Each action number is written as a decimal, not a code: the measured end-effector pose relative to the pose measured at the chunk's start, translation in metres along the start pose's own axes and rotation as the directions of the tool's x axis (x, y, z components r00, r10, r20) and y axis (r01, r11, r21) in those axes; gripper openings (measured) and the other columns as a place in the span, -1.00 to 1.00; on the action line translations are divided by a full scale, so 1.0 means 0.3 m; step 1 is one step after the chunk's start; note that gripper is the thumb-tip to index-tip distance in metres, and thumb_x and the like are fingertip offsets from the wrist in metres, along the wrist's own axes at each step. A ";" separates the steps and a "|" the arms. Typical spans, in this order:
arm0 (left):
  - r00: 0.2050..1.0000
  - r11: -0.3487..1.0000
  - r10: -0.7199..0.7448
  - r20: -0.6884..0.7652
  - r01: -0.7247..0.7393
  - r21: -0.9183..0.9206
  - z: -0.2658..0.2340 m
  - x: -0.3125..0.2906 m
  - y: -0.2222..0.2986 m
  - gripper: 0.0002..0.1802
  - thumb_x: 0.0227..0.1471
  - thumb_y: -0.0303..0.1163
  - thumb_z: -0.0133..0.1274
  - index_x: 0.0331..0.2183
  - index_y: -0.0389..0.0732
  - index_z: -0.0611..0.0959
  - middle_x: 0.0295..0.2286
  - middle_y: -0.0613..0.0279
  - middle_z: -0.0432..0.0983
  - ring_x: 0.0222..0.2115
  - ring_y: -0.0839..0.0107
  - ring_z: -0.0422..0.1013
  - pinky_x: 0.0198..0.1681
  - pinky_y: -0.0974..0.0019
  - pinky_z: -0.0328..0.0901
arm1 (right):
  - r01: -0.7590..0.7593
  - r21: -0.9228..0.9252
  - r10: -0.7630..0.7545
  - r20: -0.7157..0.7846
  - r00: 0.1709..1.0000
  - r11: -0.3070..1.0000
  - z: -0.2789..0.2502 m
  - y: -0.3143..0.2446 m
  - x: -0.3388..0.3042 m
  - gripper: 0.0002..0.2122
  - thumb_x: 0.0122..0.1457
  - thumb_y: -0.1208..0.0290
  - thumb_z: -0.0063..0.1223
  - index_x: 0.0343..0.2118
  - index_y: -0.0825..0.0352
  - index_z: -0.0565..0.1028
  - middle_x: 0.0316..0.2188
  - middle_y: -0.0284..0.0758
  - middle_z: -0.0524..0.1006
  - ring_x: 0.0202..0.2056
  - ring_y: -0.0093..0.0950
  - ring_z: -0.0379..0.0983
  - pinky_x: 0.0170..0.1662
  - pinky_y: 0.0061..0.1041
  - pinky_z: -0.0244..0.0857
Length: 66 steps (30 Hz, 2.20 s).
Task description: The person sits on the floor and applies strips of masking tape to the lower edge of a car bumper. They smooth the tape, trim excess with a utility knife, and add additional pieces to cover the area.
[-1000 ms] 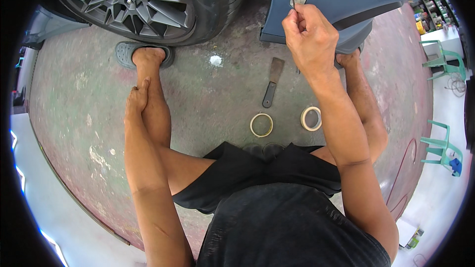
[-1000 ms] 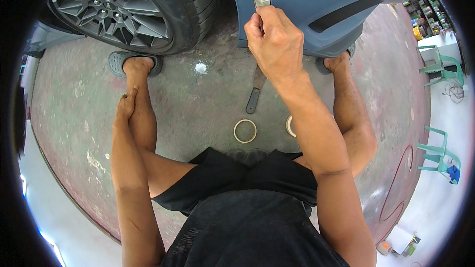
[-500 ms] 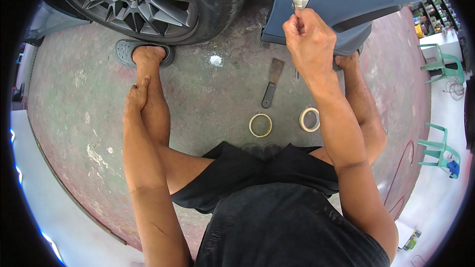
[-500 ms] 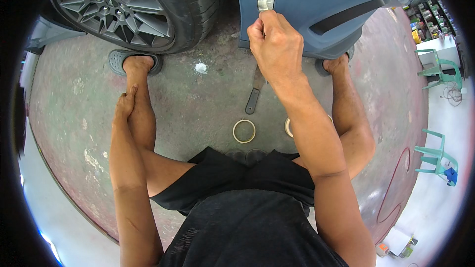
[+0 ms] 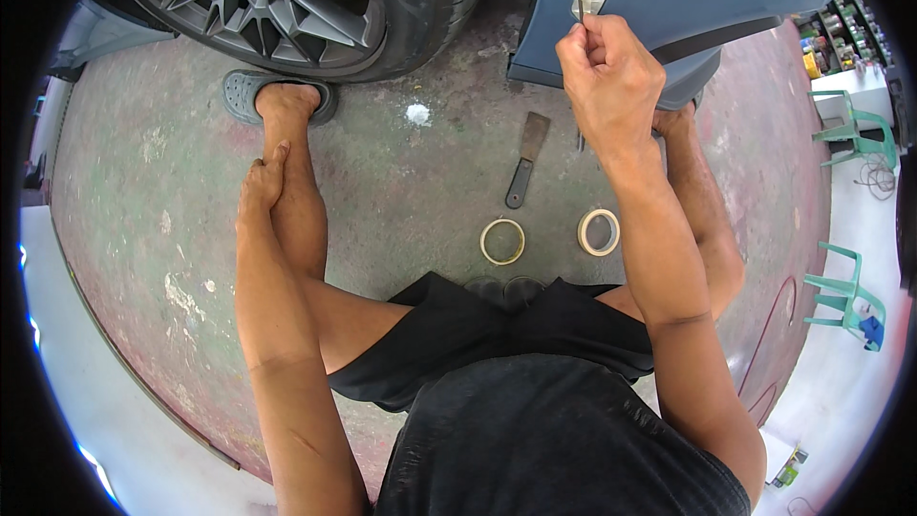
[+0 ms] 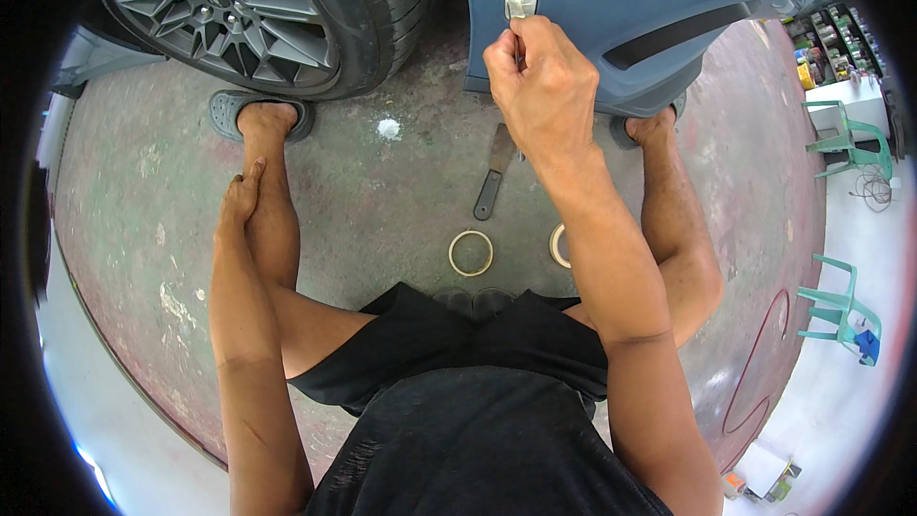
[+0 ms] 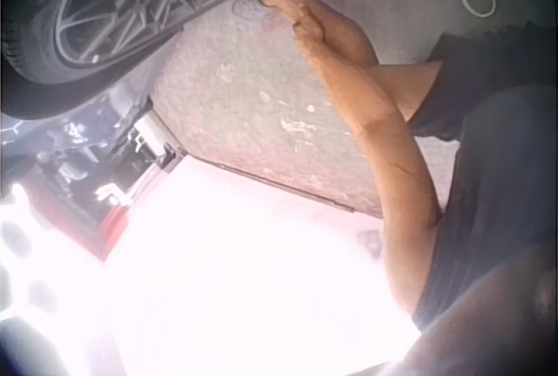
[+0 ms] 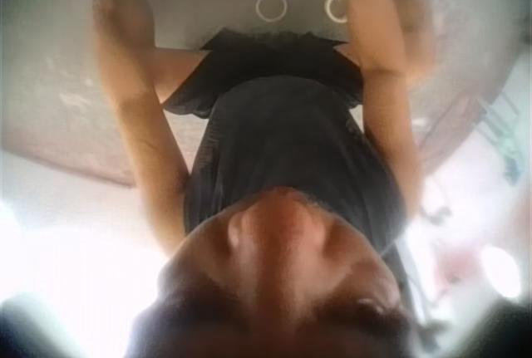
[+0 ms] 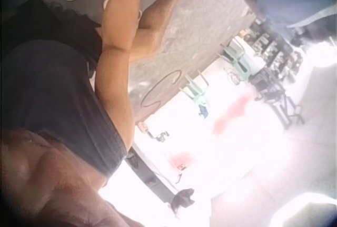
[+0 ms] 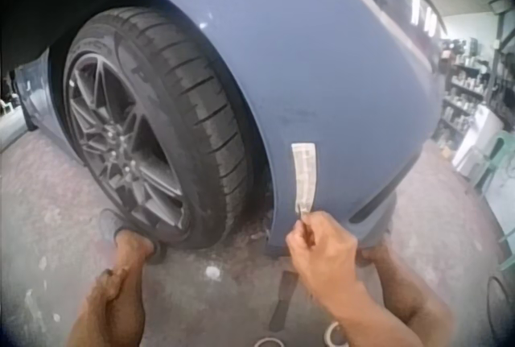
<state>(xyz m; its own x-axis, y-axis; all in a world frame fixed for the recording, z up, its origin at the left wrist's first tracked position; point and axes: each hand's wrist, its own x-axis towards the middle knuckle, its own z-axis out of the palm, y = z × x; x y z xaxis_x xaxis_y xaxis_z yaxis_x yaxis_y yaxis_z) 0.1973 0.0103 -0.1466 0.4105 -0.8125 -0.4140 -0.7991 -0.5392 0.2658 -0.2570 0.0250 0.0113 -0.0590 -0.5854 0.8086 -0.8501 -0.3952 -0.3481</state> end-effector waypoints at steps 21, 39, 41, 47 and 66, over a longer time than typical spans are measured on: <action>0.998 0.998 -0.058 -0.010 0.058 -0.008 0.011 0.024 -0.016 0.28 0.04 0.58 -0.16 0.28 -0.50 0.36 0.24 -0.41 0.28 0.32 -0.17 0.19 0.38 -0.05 0.07 | -0.011 -0.019 0.011 0.049 0.999 1.000 0.010 0.017 -0.013 -0.92 0.07 0.64 0.21 -0.37 0.45 0.55 -0.60 -0.17 0.53 -0.61 -0.29 0.50 -0.50 -0.37 0.38; 0.998 0.998 -0.055 -0.012 0.055 -0.012 0.018 0.034 -0.031 0.28 0.05 0.58 -0.17 0.29 -0.49 0.34 0.24 -0.41 0.28 0.32 -0.17 0.19 0.38 -0.05 0.07 | -0.152 0.035 0.150 0.068 0.986 0.988 0.016 0.000 -0.017 -0.92 0.09 0.61 0.23 -0.36 0.47 0.57 -0.60 -0.19 0.57 -0.60 -0.37 0.53 -0.48 -0.41 0.42; 0.998 0.998 -0.061 -0.008 0.061 -0.012 0.014 0.022 -0.018 0.28 0.05 0.57 -0.17 0.29 -0.49 0.34 0.24 -0.42 0.28 0.32 -0.17 0.19 0.38 -0.05 0.07 | -0.138 0.028 0.136 0.061 0.989 0.990 0.016 0.002 -0.019 -0.91 0.08 0.61 0.24 -0.36 0.47 0.57 -0.60 -0.19 0.57 -0.61 -0.37 0.53 -0.48 -0.41 0.42; 0.997 0.997 -0.073 -0.005 0.073 0.005 0.010 0.022 -0.013 0.26 0.05 0.57 -0.17 0.30 -0.46 0.34 0.25 -0.40 0.27 0.33 -0.16 0.18 0.39 -0.07 0.06 | -0.118 0.021 0.116 0.062 0.991 0.993 0.018 0.004 -0.019 -0.91 0.08 0.62 0.24 -0.36 0.48 0.57 -0.60 -0.18 0.57 -0.60 -0.35 0.53 -0.49 -0.40 0.42; 0.999 0.999 -0.037 -0.014 0.037 -0.016 0.015 0.026 -0.026 0.36 0.02 0.63 -0.19 0.27 -0.58 0.32 0.23 -0.49 0.25 0.34 -0.18 0.15 0.40 0.00 0.03 | -0.032 -0.071 0.043 0.163 0.986 0.997 -0.030 0.030 -0.012 -0.88 0.12 0.56 0.24 -0.29 0.46 0.63 -0.54 -0.20 0.62 -0.57 -0.46 0.55 -0.44 -0.48 0.44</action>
<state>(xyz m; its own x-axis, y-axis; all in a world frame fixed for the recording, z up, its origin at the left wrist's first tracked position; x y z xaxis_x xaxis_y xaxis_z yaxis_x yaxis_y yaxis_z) 0.2048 0.0092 -0.1559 0.4456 -0.7950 -0.4116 -0.7765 -0.5720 0.2643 -0.2692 0.0300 0.0095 -0.0097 -0.7094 0.7048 -0.8826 -0.3253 -0.3395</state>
